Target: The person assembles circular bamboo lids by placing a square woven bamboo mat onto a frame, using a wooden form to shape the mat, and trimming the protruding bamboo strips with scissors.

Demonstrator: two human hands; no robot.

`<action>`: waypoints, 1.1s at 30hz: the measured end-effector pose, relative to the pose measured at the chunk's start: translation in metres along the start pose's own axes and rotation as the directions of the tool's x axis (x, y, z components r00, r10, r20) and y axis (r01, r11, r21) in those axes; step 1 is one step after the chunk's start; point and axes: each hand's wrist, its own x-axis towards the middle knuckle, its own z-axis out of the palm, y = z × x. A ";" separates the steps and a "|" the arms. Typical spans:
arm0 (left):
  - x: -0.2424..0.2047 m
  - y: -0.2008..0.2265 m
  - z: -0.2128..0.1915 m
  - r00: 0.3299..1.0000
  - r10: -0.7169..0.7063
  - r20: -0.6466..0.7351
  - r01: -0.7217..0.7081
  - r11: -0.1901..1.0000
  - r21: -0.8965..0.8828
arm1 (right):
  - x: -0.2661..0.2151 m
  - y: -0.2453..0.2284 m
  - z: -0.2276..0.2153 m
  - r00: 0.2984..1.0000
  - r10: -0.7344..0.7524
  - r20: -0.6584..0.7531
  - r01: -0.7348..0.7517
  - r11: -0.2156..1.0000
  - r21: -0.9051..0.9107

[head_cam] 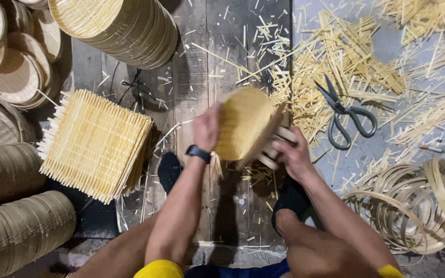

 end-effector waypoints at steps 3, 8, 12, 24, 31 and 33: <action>0.005 -0.064 -0.008 0.973 -0.121 -0.194 0.133 0.990 0.050 | -0.024 0.005 -0.039 0.990 -0.036 0.135 -0.021 0.917 0.398; -0.019 -0.099 0.010 0.696 -0.703 -0.147 0.565 0.663 -0.491 | -0.040 -0.013 -0.071 0.998 -0.048 0.047 0.022 0.899 0.437; -0.050 -0.104 0.032 0.716 -0.698 -0.026 0.541 0.578 -0.611 | -0.047 -0.018 -0.072 0.996 -0.064 -0.065 0.086 0.908 0.411; -0.071 -0.100 -0.027 0.578 0.295 0.761 -0.795 0.413 0.444 | -0.054 0.003 -0.079 0.993 -0.067 -0.098 0.096 0.940 0.327; 0.052 -0.065 -0.095 0.424 0.584 0.692 -0.905 0.234 0.356 | -0.055 0.002 -0.085 0.989 -0.093 -0.115 0.119 0.962 0.247; 0.107 -0.025 -0.146 0.552 0.713 0.433 -0.798 0.299 0.524 | -0.056 -0.003 -0.083 0.987 -0.060 -0.149 0.093 0.970 0.223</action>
